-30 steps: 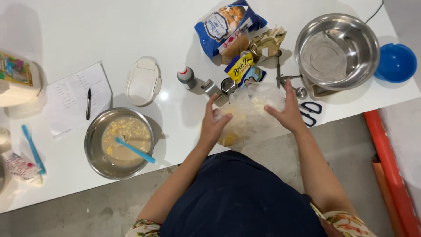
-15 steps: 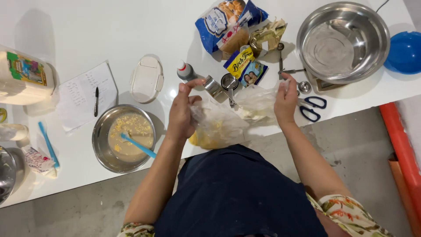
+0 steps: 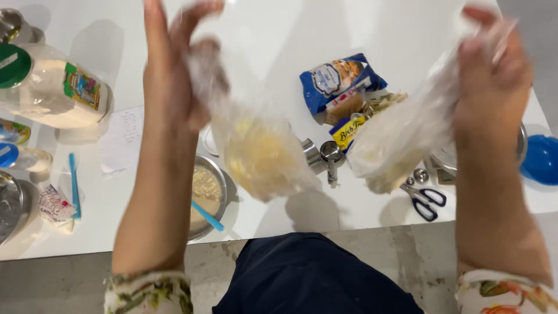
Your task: Mixing wet ingredients and measuring flour into a bowl.
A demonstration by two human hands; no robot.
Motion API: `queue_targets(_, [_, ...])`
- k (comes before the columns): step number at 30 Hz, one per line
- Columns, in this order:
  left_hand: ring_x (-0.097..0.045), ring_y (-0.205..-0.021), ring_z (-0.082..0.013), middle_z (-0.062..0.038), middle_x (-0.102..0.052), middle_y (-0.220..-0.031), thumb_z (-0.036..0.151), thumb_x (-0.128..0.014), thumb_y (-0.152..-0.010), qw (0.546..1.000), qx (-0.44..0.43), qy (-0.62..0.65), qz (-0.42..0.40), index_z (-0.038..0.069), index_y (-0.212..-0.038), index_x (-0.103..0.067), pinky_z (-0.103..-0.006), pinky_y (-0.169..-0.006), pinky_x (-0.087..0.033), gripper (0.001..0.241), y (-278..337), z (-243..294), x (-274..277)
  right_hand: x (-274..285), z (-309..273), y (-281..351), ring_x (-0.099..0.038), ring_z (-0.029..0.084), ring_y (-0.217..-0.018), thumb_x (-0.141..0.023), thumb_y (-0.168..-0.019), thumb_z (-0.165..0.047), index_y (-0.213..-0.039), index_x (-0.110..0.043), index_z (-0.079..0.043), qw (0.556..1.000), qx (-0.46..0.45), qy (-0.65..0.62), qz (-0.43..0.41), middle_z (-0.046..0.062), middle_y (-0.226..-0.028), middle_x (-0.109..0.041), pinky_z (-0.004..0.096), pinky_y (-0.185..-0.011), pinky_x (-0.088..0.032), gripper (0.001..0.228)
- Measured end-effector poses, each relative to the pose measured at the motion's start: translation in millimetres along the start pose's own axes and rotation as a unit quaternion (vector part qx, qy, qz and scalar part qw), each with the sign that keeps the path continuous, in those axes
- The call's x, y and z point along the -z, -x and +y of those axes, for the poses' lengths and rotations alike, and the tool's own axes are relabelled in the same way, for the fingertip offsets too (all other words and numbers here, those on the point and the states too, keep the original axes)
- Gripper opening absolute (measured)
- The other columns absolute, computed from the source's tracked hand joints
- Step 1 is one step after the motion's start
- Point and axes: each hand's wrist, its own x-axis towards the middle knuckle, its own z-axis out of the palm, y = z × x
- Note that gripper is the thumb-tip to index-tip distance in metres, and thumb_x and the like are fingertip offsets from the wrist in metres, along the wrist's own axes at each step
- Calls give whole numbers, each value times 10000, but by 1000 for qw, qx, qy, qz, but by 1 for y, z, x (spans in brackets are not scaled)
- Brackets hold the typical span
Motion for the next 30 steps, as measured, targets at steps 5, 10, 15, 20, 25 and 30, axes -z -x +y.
queue_targets(5, [-580,-622,-194,-72,-572,-755,369,-530,-1090,994,-70,71,-55,45,-997,-590,-377,-595,-510,342,-154,-49,72,-72,35,-102,-503,51,-828,-640,-1191,-164,-1189,-591,-47,997,50,-48,-30,-47,-983,-584,223,-729,-397,127])
queue_targets(10, [-581,-614,-154,-40,-580,-724,245,-549,-1031,999,-38,35,-7,54,-856,-608,-365,-576,-523,266,-231,-74,102,-173,83,-149,-431,45,-762,-654,-1189,-282,-1196,-615,-50,995,21,-35,-90,-56,-912,-551,231,-681,-365,236])
queue_targets(15, [-323,-542,-73,53,-391,-700,551,-476,-1038,988,-72,-135,-34,105,-1054,-716,-273,-466,-300,507,-256,-100,143,-255,168,-170,-513,27,-808,-644,-1085,-390,-1320,-663,-81,989,-73,81,-98,-62,-992,-650,200,-738,-465,389])
queue_targets(20, [-391,-610,-75,47,-523,-781,554,-446,-1063,970,-120,-204,54,111,-1104,-761,-264,-593,-392,544,-313,-164,227,-346,303,-182,-640,141,-988,-635,-1083,-319,-1254,-659,-47,991,-3,116,-67,67,-1078,-716,297,-901,-527,322])
queue_targets(25, [-687,-1074,-140,-17,-688,-1142,415,-116,-1143,727,-421,-536,84,118,-1186,-660,-300,-978,-523,621,-340,-311,356,-396,374,-148,-745,236,-823,-686,-965,-382,-1361,-551,-118,974,-106,197,-16,144,-871,-736,381,-808,-580,494])
queue_targets(30, [-507,-797,-101,-2,-584,-880,527,-405,-1171,940,-74,-308,125,28,-1241,-710,-265,-740,-453,589,-296,-244,319,-423,316,-126,-724,314,-799,-626,-934,-498,-1488,-426,-163,960,-177,169,-139,174,-882,-710,437,-797,-570,677])
